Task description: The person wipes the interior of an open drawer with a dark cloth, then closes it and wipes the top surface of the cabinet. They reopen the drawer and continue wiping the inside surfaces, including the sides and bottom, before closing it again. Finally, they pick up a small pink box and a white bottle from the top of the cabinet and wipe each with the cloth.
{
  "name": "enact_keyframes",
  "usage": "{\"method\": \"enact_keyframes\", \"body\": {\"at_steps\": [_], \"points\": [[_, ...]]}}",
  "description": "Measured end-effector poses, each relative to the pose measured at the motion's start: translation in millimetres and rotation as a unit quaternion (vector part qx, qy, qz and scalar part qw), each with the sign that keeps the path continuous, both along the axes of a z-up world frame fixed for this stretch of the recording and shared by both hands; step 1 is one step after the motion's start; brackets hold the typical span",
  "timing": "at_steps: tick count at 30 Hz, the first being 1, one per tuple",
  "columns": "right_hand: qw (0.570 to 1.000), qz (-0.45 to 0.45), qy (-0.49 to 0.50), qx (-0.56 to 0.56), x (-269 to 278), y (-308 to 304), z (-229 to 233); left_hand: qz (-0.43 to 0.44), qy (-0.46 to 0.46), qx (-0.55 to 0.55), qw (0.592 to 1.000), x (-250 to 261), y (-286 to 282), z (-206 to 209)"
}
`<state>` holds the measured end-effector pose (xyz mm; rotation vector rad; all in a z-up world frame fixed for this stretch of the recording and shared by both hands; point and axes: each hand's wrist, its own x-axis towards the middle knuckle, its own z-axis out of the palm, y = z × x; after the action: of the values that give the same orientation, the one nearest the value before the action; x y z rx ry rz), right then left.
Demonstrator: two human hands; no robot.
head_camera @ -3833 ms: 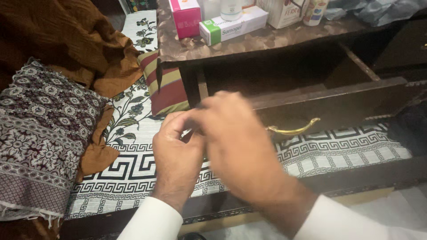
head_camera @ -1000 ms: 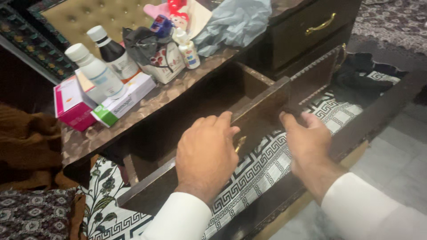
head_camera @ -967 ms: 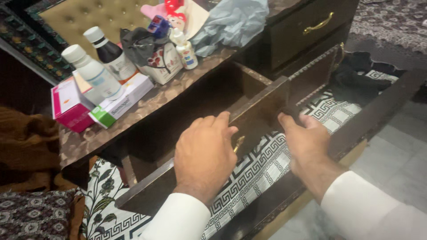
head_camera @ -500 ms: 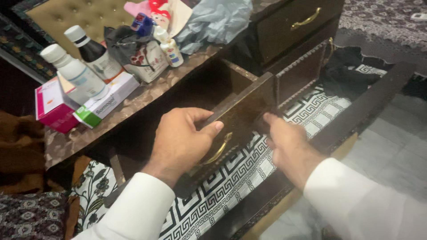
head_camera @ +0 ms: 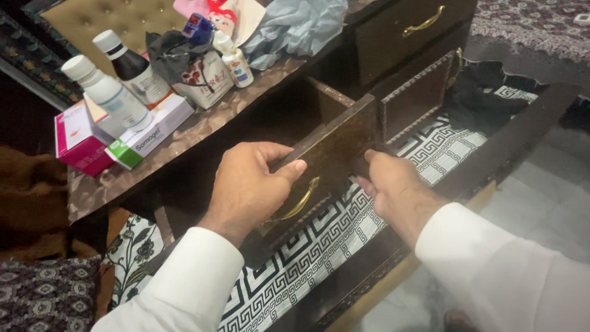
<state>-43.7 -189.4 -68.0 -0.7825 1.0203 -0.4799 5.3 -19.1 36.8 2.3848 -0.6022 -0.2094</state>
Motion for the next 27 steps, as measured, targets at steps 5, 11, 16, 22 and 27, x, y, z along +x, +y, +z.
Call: {"method": "enact_keyframes", "body": {"at_steps": [5,11,16,22,27], "points": [[0.977,-0.049,-0.029,-0.204,6,0,-1,-0.002,-0.012,0.003,1.0,3,-1,0],[0.955,-0.008,0.035,-0.294,-5,11,9,-0.015,-0.026,-0.011,0.999,4,0,-1],[0.992,0.022,0.02,-0.122,-11,24,18,-0.006,-0.019,-0.002,1.0,4,0,-2],[0.892,-0.011,-0.082,-0.445,-1,53,20,-0.015,-0.042,0.007,0.999,5,0,1],[0.983,0.005,-0.083,-0.162,-6,44,7,-0.025,-0.067,0.011,0.997,4,6,-1]]}}
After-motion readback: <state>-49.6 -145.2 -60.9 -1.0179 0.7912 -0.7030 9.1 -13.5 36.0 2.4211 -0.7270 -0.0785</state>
